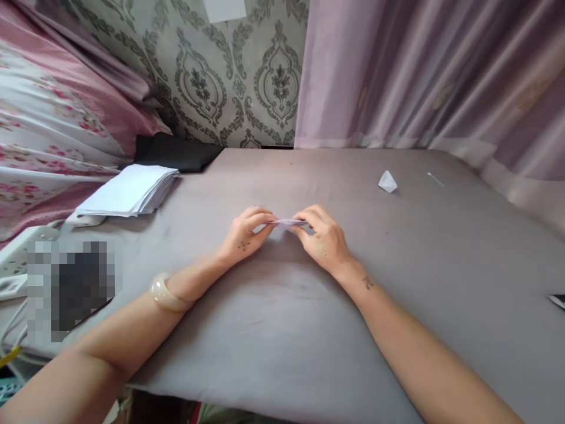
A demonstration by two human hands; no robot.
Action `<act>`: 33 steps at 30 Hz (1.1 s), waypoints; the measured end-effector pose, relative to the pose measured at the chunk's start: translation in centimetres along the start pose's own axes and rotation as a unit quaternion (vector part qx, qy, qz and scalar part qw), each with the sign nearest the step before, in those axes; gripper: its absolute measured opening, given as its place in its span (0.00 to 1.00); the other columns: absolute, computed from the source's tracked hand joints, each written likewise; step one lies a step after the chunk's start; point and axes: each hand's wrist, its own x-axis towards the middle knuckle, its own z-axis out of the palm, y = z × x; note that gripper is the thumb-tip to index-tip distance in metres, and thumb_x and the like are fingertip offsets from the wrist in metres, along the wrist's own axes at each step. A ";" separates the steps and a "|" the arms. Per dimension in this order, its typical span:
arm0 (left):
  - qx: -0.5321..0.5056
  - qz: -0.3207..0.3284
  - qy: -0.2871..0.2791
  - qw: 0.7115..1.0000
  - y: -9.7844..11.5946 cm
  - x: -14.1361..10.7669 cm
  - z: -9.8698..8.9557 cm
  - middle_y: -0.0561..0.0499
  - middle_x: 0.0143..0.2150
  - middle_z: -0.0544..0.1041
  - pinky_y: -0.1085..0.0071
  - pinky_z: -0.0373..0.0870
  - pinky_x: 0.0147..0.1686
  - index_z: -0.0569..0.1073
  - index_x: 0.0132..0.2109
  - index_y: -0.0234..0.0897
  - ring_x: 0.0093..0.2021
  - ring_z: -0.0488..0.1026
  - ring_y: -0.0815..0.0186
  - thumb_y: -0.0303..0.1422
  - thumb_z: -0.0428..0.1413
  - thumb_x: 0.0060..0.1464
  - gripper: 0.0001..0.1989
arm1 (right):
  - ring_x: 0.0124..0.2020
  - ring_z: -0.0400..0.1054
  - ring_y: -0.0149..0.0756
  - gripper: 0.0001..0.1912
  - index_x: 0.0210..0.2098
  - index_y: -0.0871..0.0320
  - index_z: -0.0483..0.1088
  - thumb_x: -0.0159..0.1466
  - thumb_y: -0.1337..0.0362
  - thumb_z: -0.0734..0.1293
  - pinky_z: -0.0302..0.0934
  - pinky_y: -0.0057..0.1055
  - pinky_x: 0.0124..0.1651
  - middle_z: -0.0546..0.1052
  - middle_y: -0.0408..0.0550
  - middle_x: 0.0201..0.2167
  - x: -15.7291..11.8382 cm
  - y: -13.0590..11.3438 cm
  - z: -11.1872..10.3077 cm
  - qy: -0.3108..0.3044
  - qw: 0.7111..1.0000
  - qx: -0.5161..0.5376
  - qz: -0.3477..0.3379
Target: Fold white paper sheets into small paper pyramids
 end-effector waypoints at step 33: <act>-0.037 -0.281 -0.165 0.945 0.3 0.2 -1.8 0.47 0.38 0.74 0.70 0.67 0.35 0.79 0.31 0.35 0.34 0.72 0.65 0.41 0.56 0.55 0.14 | 0.32 0.69 0.35 0.13 0.26 0.54 0.77 0.59 0.54 0.66 0.62 0.37 0.38 0.75 0.48 0.39 -0.2 1.6 -0.4 -0.153 0.964 0.058 0.210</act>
